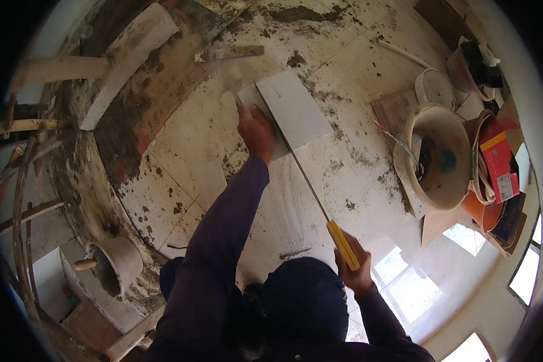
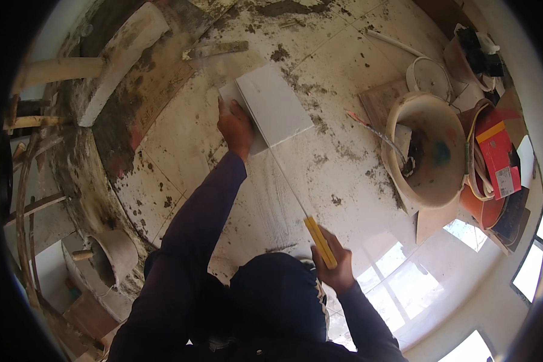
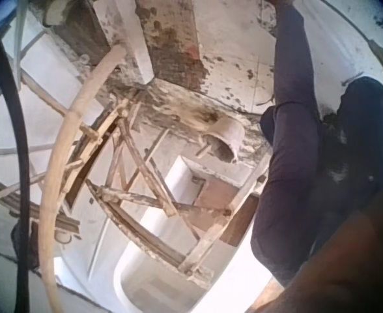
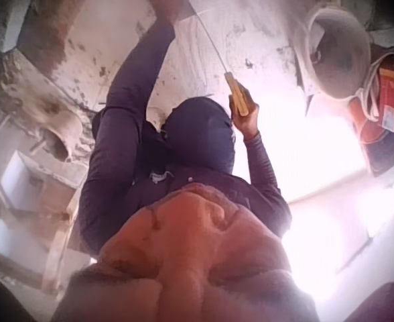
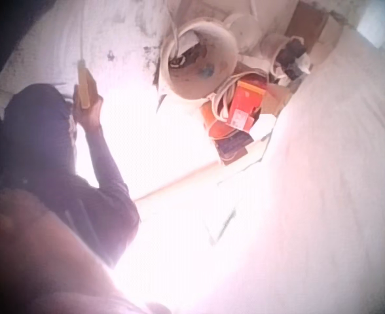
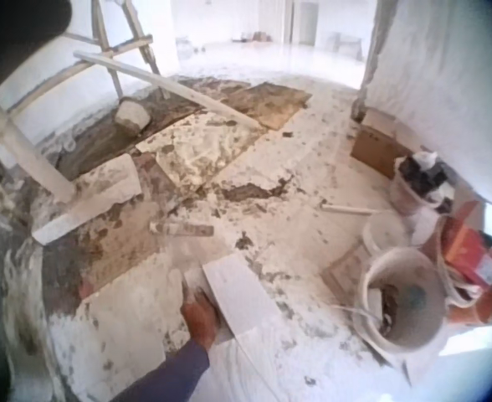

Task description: The person measures stone blocks using a tape measure, cuts a block with a hand saw, and passes a block to another person on a scaffolding structure.

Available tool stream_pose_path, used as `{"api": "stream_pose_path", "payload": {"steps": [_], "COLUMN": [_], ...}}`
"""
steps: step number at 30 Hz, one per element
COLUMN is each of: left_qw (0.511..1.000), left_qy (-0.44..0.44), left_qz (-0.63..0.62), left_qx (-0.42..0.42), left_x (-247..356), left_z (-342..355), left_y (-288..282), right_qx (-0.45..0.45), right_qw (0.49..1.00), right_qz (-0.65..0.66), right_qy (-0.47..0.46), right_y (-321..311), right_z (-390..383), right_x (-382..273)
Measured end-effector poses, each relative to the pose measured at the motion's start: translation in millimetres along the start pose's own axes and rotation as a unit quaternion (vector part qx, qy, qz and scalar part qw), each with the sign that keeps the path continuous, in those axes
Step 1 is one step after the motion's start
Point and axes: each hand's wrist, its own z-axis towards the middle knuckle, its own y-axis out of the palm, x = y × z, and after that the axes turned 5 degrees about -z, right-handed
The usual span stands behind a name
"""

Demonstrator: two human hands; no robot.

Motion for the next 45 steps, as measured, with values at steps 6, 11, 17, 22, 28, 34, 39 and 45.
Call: {"api": "stream_pose_path", "payload": {"steps": [6, 11, 17, 22, 28, 34, 39, 45], "left_qw": [0.998, 0.999, 1.0, 0.999, 1.0, 0.997, 1.0, 0.999], "left_qy": [-0.028, -0.013, 0.007, -0.035, -0.017, -0.052, -0.008, -0.024], "left_qz": [-0.026, -0.022, -0.005, -0.004, -0.002, -0.006, 0.029, -0.007], "left_qx": [-0.05, -0.019, -0.013, -0.018, -0.019, -0.05, 0.005, -0.034], "left_x": [11, 2, -3, -6, -12, 3, -12, -3], "left_z": [1, 11, 0, 5, 6, 0, 8, 3], "left_y": [16, -2, 18, 13, 2, 14, 2, 20], "right_qx": [0.055, -0.008, 0.018, 0.022, -0.007, 0.035, 0.015, 0.049], "right_qw": [0.998, 0.996, 0.999, 0.999, 0.999, 0.999, 1.0, 0.998], "right_qz": [0.029, 0.041, 0.035, 0.016, 0.031, 0.036, -0.009, 0.016], "right_qy": [-0.002, 0.075, 0.037, 0.042, 0.029, -0.001, -0.025, -0.023], "right_y": [40, 27, 33, 39, 23, 29, 8, 37], "right_z": [116, 23, 74, 53, 34, 81, 7, 113], "right_x": [-16, 17, 6, 11, 20, 7, 29, -6]}}
